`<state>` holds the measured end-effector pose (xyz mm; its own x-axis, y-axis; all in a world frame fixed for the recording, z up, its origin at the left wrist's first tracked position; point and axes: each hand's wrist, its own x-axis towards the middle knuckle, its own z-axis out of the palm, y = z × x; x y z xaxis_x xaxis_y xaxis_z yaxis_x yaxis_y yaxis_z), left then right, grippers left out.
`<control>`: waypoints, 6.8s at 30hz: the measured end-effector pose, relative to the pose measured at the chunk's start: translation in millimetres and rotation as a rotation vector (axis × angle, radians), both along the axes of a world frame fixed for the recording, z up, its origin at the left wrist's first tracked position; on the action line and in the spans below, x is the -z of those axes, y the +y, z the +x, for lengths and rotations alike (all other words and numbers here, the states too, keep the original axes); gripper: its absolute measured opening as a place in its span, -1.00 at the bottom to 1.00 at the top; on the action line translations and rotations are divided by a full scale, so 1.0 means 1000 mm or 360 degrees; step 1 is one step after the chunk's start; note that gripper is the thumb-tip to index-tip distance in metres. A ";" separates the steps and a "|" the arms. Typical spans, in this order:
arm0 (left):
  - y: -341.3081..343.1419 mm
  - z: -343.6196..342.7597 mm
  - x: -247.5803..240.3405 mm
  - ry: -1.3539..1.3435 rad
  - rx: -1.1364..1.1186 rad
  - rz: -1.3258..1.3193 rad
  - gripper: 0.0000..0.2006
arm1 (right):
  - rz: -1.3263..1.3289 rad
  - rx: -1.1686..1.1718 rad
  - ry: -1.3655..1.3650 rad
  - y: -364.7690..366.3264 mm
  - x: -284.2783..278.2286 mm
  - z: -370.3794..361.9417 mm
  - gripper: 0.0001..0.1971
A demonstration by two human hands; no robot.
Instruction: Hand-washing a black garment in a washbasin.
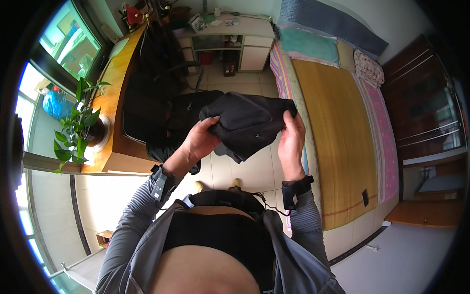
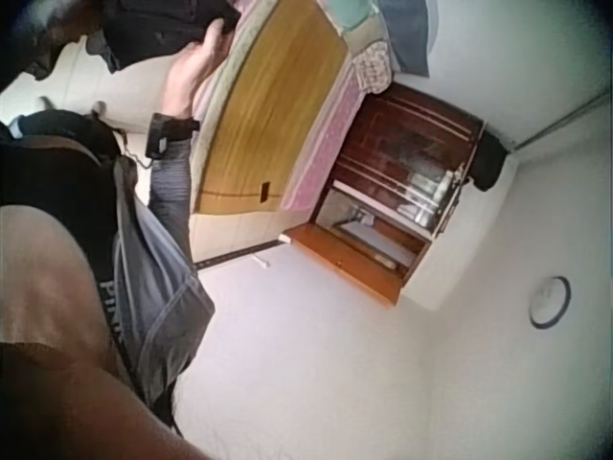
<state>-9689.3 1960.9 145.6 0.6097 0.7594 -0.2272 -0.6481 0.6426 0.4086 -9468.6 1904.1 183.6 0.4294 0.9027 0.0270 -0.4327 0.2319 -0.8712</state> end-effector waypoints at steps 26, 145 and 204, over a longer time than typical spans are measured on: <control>0.007 0.108 0.059 0.0752 0.0904 0.0413 -0.69 | -0.0461 0.0864 -0.0506 -0.112 -0.032 0.054 -0.79; -1.006 2.258 0.010 0.0077 0.1802 0.1449 -0.46 | 0.0301 0.1501 0.0004 -1.161 -0.085 2.089 -0.78; -1.300 3.899 0.000 0.0194 0.2729 0.1579 -0.78 | -0.1037 0.1362 -0.0602 -1.442 0.130 3.645 -0.16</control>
